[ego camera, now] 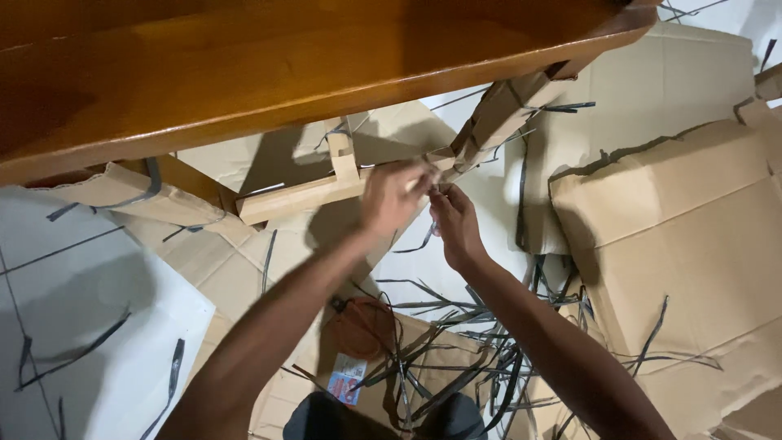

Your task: Unpack a wooden chair by cutting plastic ties with scissors and removing cardboard packaging

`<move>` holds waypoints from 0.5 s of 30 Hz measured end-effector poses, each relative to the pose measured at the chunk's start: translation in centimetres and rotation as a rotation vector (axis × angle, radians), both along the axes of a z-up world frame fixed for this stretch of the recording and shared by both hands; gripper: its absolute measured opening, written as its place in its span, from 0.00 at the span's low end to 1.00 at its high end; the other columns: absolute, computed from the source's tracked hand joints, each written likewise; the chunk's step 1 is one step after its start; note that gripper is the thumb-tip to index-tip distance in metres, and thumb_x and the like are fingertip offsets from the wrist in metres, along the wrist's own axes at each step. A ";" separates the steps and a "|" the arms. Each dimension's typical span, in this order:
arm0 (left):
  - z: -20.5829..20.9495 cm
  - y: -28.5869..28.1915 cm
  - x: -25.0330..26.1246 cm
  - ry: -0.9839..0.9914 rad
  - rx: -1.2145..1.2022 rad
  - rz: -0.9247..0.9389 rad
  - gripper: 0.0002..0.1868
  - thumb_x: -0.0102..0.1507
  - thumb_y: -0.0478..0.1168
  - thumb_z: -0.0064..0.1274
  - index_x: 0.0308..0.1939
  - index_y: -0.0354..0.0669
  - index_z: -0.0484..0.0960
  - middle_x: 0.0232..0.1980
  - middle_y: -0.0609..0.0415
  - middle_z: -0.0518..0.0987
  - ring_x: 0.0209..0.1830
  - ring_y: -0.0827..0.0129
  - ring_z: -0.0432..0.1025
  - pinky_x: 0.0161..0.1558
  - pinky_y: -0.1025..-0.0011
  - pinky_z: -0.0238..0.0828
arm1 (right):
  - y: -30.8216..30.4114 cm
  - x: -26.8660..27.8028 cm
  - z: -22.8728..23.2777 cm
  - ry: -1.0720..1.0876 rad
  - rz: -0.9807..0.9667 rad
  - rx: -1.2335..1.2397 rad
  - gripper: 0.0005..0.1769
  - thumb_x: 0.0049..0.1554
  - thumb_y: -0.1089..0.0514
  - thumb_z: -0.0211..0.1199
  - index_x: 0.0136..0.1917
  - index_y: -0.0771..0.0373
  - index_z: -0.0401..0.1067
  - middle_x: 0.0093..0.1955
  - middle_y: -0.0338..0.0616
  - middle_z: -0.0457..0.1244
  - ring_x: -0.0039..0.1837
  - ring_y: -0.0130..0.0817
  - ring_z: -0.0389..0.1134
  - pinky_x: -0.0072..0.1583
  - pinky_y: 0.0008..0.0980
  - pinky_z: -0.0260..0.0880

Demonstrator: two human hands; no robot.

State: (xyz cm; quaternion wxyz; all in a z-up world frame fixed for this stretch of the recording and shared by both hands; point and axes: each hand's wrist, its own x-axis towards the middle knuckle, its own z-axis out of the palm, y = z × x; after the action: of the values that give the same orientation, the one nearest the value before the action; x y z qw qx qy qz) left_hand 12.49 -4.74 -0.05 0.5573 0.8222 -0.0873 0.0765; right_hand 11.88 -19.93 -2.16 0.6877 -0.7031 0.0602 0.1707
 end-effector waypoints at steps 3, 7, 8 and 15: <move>-2.2 -3.3 -2.1 -0.295 -0.055 0.224 0.07 0.65 0.34 0.59 0.32 0.39 0.81 0.42 0.51 0.82 0.47 0.54 0.79 0.47 0.64 0.76 | 0.0 -0.9 1.6 0.048 -0.022 0.097 0.13 0.65 0.54 0.53 0.52 0.66 0.69 0.31 0.33 0.50 0.32 0.20 0.51 0.33 0.21 0.53; -3.4 -6.3 -3.1 0.093 -0.560 0.451 0.07 0.68 0.34 0.55 0.34 0.37 0.80 0.33 0.54 0.73 0.31 0.73 0.72 0.29 0.70 0.72 | -1.1 -1.2 0.6 0.012 0.024 0.092 0.08 0.65 0.58 0.56 0.50 0.65 0.71 0.30 0.34 0.54 0.30 0.20 0.54 0.31 0.21 0.54; -3.4 -6.7 -3.0 0.224 -0.636 0.450 0.10 0.69 0.37 0.54 0.33 0.39 0.82 0.27 0.55 0.75 0.30 0.77 0.68 0.26 0.69 0.67 | -1.4 -1.2 -0.4 -0.022 0.065 0.064 0.07 0.65 0.60 0.55 0.49 0.65 0.72 0.32 0.36 0.56 0.31 0.21 0.56 0.32 0.21 0.54; -3.4 -5.2 -2.9 0.263 -0.300 0.487 0.10 0.66 0.44 0.58 0.33 0.45 0.85 0.24 0.46 0.81 0.26 0.56 0.80 0.26 0.62 0.68 | -3.4 0.1 -1.2 -0.155 0.218 -0.201 0.09 0.59 0.62 0.64 0.53 0.66 0.77 0.47 0.56 0.69 0.38 0.35 0.66 0.41 0.34 0.66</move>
State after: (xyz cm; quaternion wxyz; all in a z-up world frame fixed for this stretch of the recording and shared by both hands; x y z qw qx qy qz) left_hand 9.54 -9.93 -3.46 0.6442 0.7304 0.1970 0.1129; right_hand 11.94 -23.36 -3.36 0.5938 -0.7818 -0.0531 0.1827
